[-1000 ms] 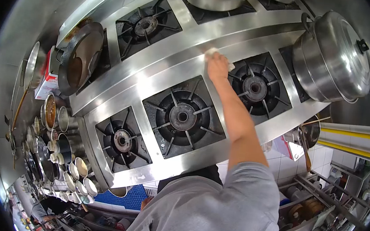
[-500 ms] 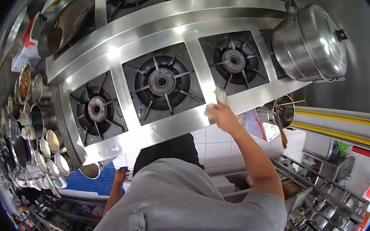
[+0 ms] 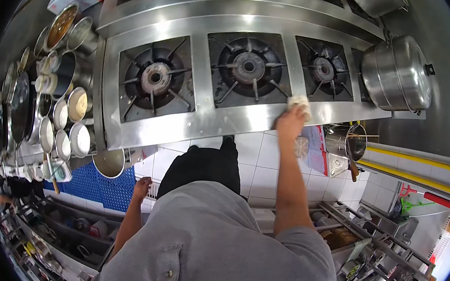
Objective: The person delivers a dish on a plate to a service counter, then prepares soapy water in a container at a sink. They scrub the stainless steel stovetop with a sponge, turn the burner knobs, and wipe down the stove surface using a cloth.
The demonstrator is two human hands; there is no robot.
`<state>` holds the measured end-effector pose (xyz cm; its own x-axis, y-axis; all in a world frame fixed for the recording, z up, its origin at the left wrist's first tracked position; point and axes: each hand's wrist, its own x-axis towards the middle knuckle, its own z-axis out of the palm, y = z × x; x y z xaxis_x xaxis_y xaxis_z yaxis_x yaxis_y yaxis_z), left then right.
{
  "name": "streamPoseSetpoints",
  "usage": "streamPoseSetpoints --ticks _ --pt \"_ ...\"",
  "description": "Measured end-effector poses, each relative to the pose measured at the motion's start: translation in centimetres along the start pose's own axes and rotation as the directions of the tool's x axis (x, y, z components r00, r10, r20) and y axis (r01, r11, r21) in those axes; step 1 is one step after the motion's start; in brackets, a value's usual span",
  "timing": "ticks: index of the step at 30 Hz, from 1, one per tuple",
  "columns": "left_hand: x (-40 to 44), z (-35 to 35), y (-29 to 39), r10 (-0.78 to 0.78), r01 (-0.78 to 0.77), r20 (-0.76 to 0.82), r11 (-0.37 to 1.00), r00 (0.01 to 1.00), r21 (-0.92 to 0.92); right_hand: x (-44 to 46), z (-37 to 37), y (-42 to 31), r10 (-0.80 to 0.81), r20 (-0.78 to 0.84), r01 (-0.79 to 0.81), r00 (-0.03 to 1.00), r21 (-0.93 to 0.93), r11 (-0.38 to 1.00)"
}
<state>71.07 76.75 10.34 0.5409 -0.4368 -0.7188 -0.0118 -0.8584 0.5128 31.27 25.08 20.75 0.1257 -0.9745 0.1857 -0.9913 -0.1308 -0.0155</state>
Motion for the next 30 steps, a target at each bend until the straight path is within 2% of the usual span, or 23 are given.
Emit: streamPoseSetpoints --ticks 1,3,4,5,6,7,8,9,10,11,12,13,15,17,19,21,23,24,27,29,30 --pt "-0.5 -0.6 -0.4 -0.008 0.007 -0.011 0.994 1.0 -0.106 -2.1 -0.6 -3.6 -0.011 0.029 0.01 1.0 0.032 0.999" --pt "-0.6 -1.5 -2.8 -0.021 0.019 -0.014 0.995 1.0 -0.099 -6.7 0.4 -10.1 -0.19 -0.029 0.185 0.981 -0.135 0.973" --pt "-0.4 -1.7 -4.6 0.0 -0.002 -0.024 0.998 1.0 -0.063 -9.1 -0.8 -14.1 -0.214 0.086 0.226 0.973 -0.163 0.96" --pt "-0.4 -1.6 -6.4 0.039 -0.043 -0.056 0.997 0.998 -0.067 -11.3 -2.7 -18.1 -0.303 0.137 0.324 0.943 -0.171 0.93" --pt "-0.3 -1.6 -8.0 0.036 -0.036 -0.03 0.999 0.999 0.004 -13.5 -3.3 -21.3 -0.481 0.125 0.496 0.868 -0.141 0.857" --pt "-0.3 -1.6 -9.2 0.032 -0.031 -0.006 0.997 0.999 0.077 -16.0 -2.3 -24.8 -0.479 0.058 0.477 0.876 0.035 0.878" --pt "-1.4 -1.9 -8.9 0.007 -0.013 0.042 0.99 0.999 0.141 -18.4 -4.1 -28.1 -0.608 0.193 0.56 0.77 0.252 0.789" --pt "-2.5 -2.3 -7.6 -0.011 -0.007 0.086 0.979 0.996 0.202 -21.1 -3.6 -31.7 -0.664 0.239 0.624 0.708 0.229 0.747" --pt "-2.9 -2.5 -6.3 -0.026 -0.008 0.126 0.965 0.992 0.261 -22.3 -3.3 -34.1 -0.841 0.078 0.766 0.536 0.374 0.523" --pt "-3.0 -2.1 -6.5 0.016 -0.045 0.11 0.961 0.994 0.273 -22.7 -4.9 -36.0 -0.901 0.032 0.727 0.432 0.579 0.369" --pt "-3.0 -1.7 -7.0 0.057 -0.081 0.093 0.954 0.994 0.288 -22.4 -5.8 -37.4 -0.902 -0.109 0.586 0.419 0.791 0.177" --pt "-2.6 -1.7 -6.8 0.101 -0.12 0.078 0.944 0.992 0.308 -21.9 -6.7 -38.8 -0.929 0.03 0.326 0.369 0.932 0.159" --pt "-2.0 -1.1 -6.7 -0.004 0.0 0.041 0.996 0.999 0.092 -21.7 -8.4 -37.8 -0.818 -0.009 0.249 0.576 0.954 0.165" --pt "-0.4 0.3 -8.5 0.067 -0.067 0.006 0.997 0.998 -0.04 -19.6 -11.2 -34.3 -0.661 -0.148 0.322 0.735 0.935 0.148" --pt "0.2 1.0 -8.9 0.081 -0.081 -0.014 0.995 0.997 -0.05 -16.4 -13.5 -29.6 -0.586 -0.265 0.494 0.765 0.827 0.27" --pt "-0.1 0.9 -8.8 0.025 -0.025 0.003 0.999 1.0 -0.022 -14.5 -11.6 -24.7 -0.591 -0.226 0.56 0.774 0.68 0.474" --pt "-1.4 0.2 -8.3 -0.037 0.037 0.004 0.998 0.999 0.047 -14.1 -9.9 -20.3 -0.721 -0.011 0.682 0.693 0.336 0.65" --pt "-2.7 -0.4 -7.4 -0.002 0.006 -0.046 0.994 0.999 0.105 -14.1 -9.2 -19.5 -0.741 0.102 0.727 0.664 0.144 0.671" --pt "-1.7 0.0 -11.9 -0.042 0.042 -0.045 0.999 0.998 0.009 -11.8 -4.9 -19.7 -0.73 0.184 0.742 0.658 0.005 0.67" --pt "-5.2 -2.0 -7.8 -0.044 0.048 -0.149 0.999 0.988 0.021 -8.1 -4.6 -22.0 -0.721 0.152 0.735 0.676 -0.059 0.676" --pt "-5.2 -1.9 -8.4 -0.055 0.057 -0.18 0.998 0.982 0.006 -5.6 -3.8 -23.3 -0.714 0.149 0.729 0.684 -0.088 0.679"
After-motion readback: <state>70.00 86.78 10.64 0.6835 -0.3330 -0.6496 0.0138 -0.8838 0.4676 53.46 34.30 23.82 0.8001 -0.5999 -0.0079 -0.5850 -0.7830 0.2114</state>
